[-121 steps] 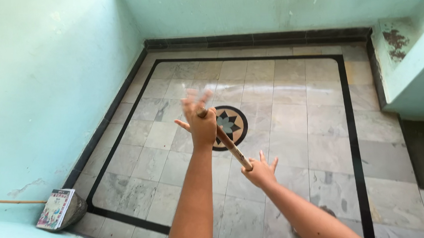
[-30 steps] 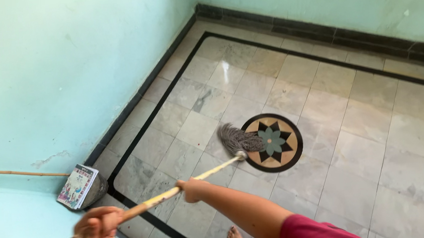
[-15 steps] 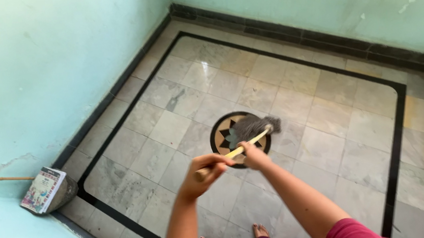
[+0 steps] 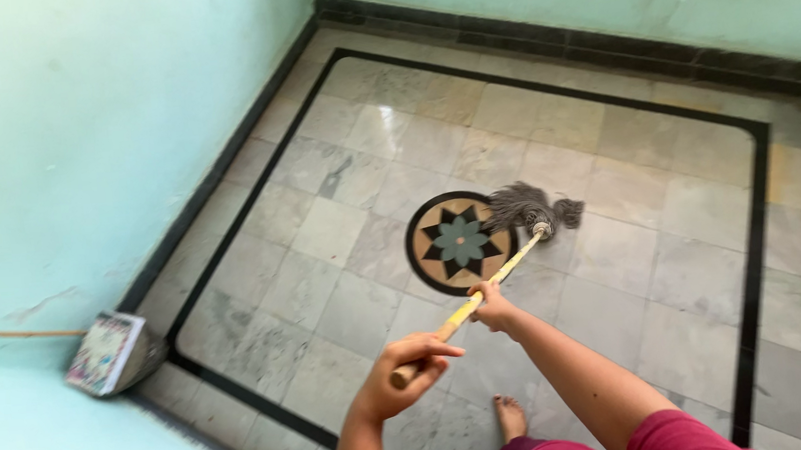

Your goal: The person mops a tiled floor with a decorative circular design using a mop, cleaning the surface around the center and near the door.

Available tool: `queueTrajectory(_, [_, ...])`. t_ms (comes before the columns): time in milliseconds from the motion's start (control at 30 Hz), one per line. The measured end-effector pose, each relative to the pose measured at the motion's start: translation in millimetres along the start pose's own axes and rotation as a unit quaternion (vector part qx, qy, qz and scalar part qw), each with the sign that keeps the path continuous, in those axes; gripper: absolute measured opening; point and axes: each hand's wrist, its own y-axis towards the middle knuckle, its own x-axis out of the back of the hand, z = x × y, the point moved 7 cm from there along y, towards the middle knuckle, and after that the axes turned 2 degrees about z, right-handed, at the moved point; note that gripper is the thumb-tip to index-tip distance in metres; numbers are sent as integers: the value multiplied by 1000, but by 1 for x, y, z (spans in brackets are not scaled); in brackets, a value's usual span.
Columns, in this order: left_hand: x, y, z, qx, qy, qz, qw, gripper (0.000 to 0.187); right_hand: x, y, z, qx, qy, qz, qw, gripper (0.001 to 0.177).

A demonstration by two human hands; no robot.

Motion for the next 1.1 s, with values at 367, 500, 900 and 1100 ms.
queueTrajectory(367, [148,-205,-11,-42,31,-286,957,37,-252,-83,130,63,-107,178,976,66])
queueTrajectory(500, [180,-235,-11,-165,-70,-287,941,51,-272,-130,164,114,-365,183,906,67])
queueTrajectory(900, [161,-87,-6,-155,-110,-172,967,47,-124,-116,167,144,-353,59,922,65])
queueTrajectory(1100, [132,14,-36,-160,-95,-135,973,45,-45,-88,169,153,-309,21,939,56])
